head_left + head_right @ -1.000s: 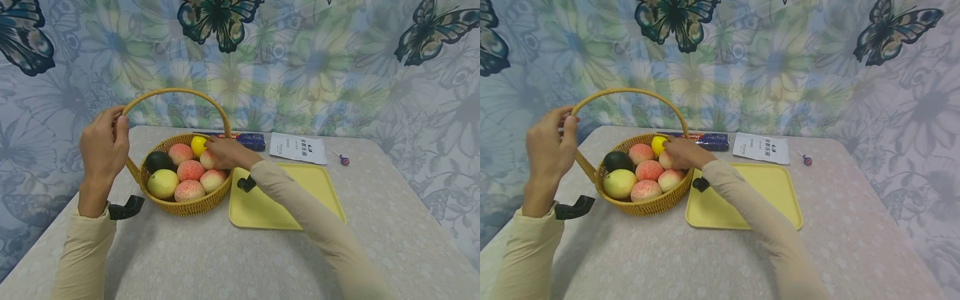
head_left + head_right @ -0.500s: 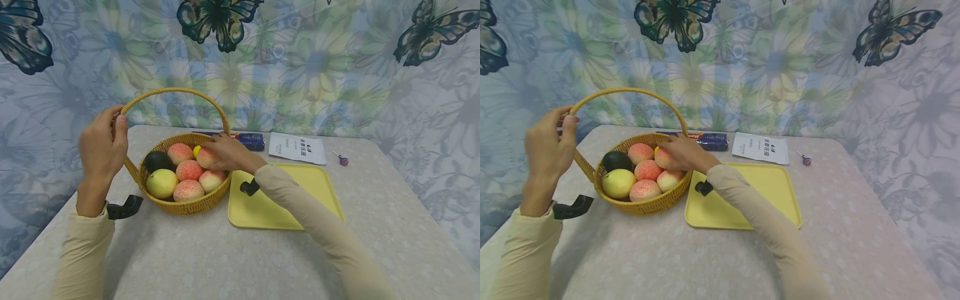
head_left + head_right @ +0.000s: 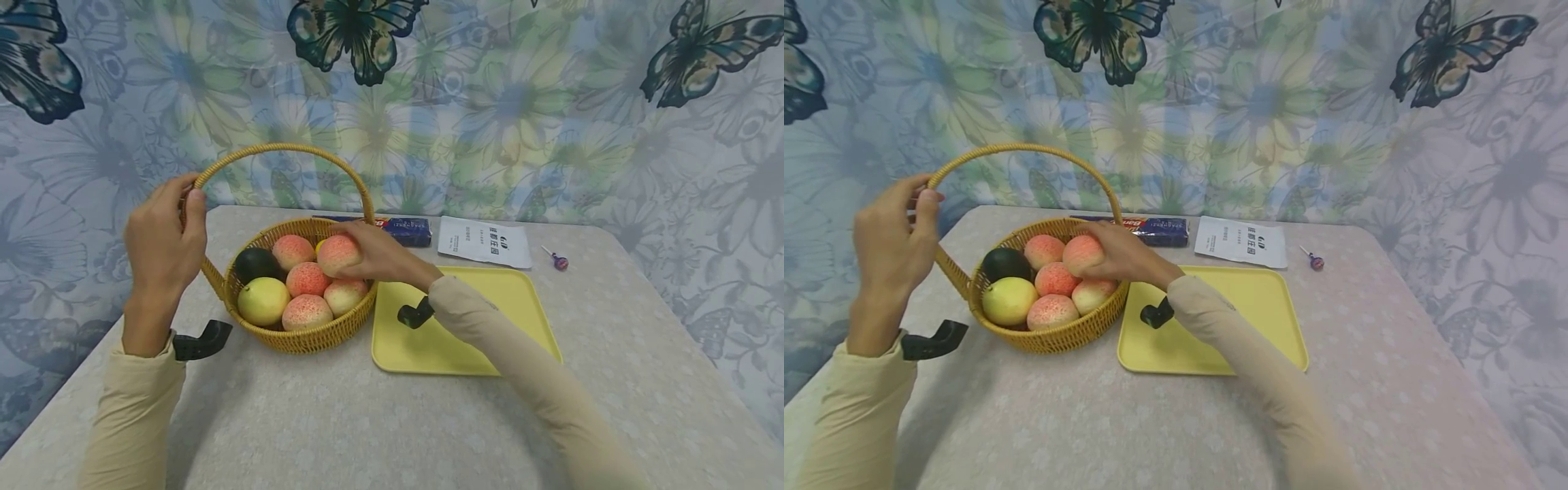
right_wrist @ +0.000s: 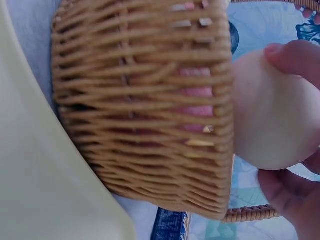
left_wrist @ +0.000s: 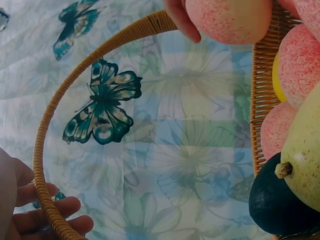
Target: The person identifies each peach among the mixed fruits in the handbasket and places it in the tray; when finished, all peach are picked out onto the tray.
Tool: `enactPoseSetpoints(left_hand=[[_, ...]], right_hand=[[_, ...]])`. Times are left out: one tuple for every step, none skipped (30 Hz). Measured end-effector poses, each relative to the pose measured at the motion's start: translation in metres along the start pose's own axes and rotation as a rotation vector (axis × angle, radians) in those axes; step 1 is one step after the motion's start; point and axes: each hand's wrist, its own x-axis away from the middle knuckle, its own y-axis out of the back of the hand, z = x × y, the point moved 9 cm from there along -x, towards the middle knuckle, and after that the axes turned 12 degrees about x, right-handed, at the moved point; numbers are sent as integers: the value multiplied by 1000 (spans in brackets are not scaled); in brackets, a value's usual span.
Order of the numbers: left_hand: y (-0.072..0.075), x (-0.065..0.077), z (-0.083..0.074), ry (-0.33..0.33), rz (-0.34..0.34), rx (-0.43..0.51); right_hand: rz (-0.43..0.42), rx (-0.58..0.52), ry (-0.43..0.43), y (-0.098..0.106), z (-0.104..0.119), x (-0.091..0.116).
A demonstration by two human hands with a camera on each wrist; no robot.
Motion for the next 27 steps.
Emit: enactPoseSetpoints(left_hand=[[0, 0, 0, 1, 0, 0], [0, 0, 0, 1, 0, 0], [0, 0, 1, 2, 0, -1], [0, -1, 1, 4, -1, 2], [0, -1, 1, 1, -3, 6], [0, -1, 1, -1, -5, 6], [0, -1, 1, -4, -6, 10], [0, -1, 2, -6, -7, 12], [1, -1, 2, -6, -8, 13], [0, -1, 3, -7, -8, 12], [1, -1, 3, -10, -7, 16], [1, -1, 4, -9, -7, 16], [1, -1, 4, -6, -7, 20], [1, -1, 5, -3, -8, 21], [1, -1, 6, 2, -7, 27], [1, -1, 7, 6, -6, 34], [2, -1, 9, 12, -4, 48], [2, -1, 10, 20, -2, 59], [2, -1, 11, 27, 2, 72], [2, -1, 12, 35, 7, 88], [2, -1, 13, 41, 13, 102], [2, -1, 14, 48, 18, 115], [1, -1, 15, 56, 24, 126], [1, -1, 15, 62, 29, 129], [1, -1, 16, 69, 34, 134], [0, -1, 17, 77, 38, 142], [0, -1, 18, 85, 41, 147]], right_hand=[[-10, -24, -9, 1, -1, 2], [-19, -43, -19, 2, -1, 3], [-26, -62, -30, 2, -2, 5], [-34, -77, -42, 3, -2, 7], [-41, -95, -52, 4, -3, 9], [-50, -114, -61, 6, -4, 11], [-60, -130, -66, 7, -5, 14], [-70, -144, -67, 8, -5, 16], [-77, -162, -67, 9, -6, 19], [-83, -181, -66, 10, -7, 21], [-87, -205, -64, 11, -8, 24], [-90, -227, -62, 11, -10, 26], [-92, -249, -62, 11, -12, 28], [-93, -278, -64, 10, -14, 30], [-94, -312, -65, 10, -16, 32], [-94, -341, -67, 9, -18, 34], [-96, -371, -67, 9, -20, 35], [-97, -395, -70, 9, -22, 37], [-98, -416, -72, 9, -23, 38], [-98, -435, -74, 9, -24, 40], [-97, -451, -76, 9, -25, 41], [-95, -462, -77, 9, -25, 42], [-93, -469, -79, 9, -26, 44], [-90, -474, -81, 9, -27, 45], [-88, -482, -80, 9, -27, 46], [-83, -492, -83, 9, -27, 47], [-78, -503, -89, 8, -28, 49]])
